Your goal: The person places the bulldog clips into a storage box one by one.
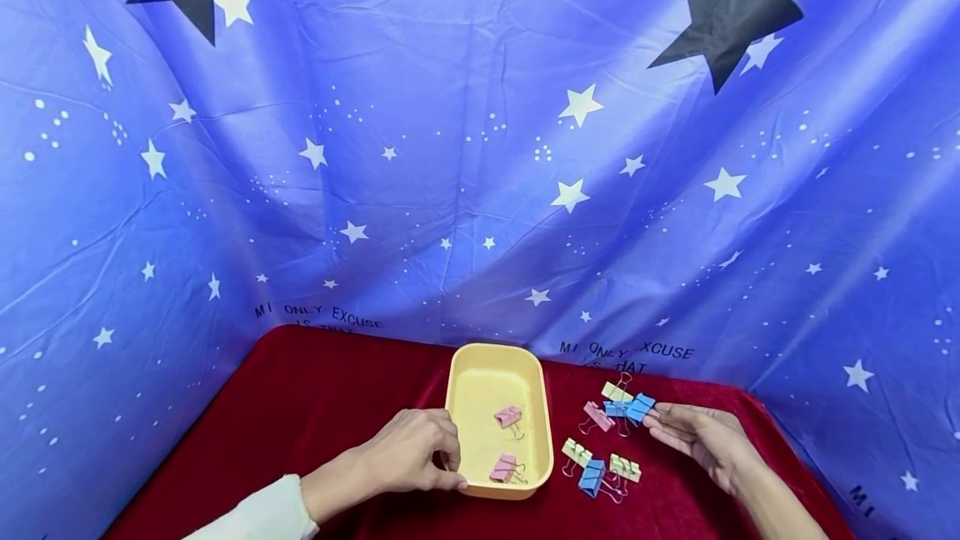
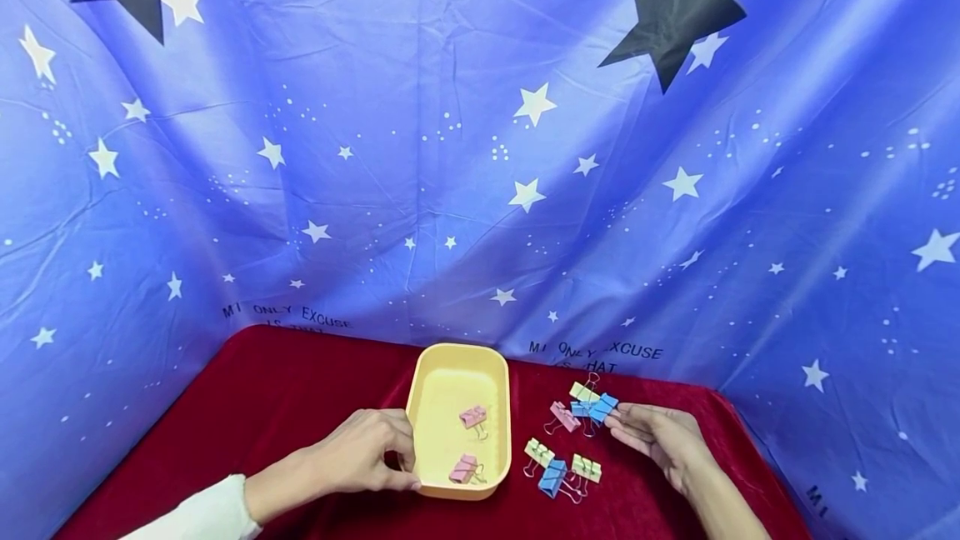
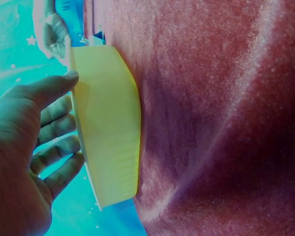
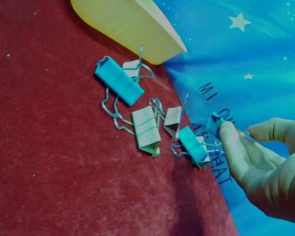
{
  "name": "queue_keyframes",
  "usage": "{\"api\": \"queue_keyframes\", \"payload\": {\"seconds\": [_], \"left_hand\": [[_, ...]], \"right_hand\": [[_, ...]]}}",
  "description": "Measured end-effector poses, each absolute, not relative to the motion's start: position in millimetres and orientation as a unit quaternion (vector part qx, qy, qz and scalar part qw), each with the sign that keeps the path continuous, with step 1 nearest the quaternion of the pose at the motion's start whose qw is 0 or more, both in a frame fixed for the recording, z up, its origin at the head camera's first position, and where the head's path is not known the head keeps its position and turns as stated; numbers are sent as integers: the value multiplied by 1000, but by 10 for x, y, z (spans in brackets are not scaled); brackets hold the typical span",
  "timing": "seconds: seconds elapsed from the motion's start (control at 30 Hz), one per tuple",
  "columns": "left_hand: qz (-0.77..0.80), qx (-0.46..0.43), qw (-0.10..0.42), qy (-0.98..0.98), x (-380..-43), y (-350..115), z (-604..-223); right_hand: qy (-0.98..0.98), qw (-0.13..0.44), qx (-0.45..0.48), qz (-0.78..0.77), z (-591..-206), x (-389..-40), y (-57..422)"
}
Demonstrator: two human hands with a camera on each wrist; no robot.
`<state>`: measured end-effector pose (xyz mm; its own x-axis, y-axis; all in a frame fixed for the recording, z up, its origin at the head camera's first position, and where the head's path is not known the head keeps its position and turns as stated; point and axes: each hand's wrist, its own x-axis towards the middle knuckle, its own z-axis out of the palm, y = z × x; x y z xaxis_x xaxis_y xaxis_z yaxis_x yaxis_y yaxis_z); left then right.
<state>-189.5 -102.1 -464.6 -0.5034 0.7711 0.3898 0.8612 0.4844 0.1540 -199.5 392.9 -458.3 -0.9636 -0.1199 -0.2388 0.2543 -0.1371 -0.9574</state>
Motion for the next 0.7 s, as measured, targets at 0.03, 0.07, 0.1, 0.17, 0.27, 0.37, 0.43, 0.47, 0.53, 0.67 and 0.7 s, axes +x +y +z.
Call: {"api": "queue_keyframes", "payload": {"seconds": [0.03,0.07,0.1,0.17,0.27,0.37,0.43,0.47,0.53,0.67,0.7], "left_hand": [[-166,-480,135,-851,-1896,-1022,-4646],[-166,-480,136,-851,-1896,-1022,-4646],[-166,-480,136,-851,-1896,-1023,-4646],[-165,-480,136,-851,-1896,-1024,-4645],[-166,-479,134,-851,-1892,-1023,-4634],[-164,-477,132,-854,-1894,-1021,-4626],[-161,-475,130,-855,-1895,-1018,-4624],[-160,-474,129,-856,-1896,-1017,-4624],[-159,-474,127,-857,-1896,-1015,-4625],[-158,-472,124,-858,-1893,-1014,-4628],[-158,-472,124,-858,-1893,-1014,-4628]], "right_hand": [[642,127,48,-754,-4575,-2006,3931],[642,129,44,-755,-4565,-2015,3929],[641,130,42,-755,-4555,-2025,3926],[637,137,29,-758,-4533,-2043,3920],[636,142,15,-758,-4497,-2059,3890],[631,153,-2,-760,-4463,-2073,3851],[629,157,-3,-761,-4436,-2085,3807],[629,161,-4,-761,-4424,-2089,3784],[633,162,-2,-757,-4402,-2098,3729],[642,162,-3,-749,-4370,-2111,3600],[645,161,-5,-747,-4364,-2117,3567]]}}
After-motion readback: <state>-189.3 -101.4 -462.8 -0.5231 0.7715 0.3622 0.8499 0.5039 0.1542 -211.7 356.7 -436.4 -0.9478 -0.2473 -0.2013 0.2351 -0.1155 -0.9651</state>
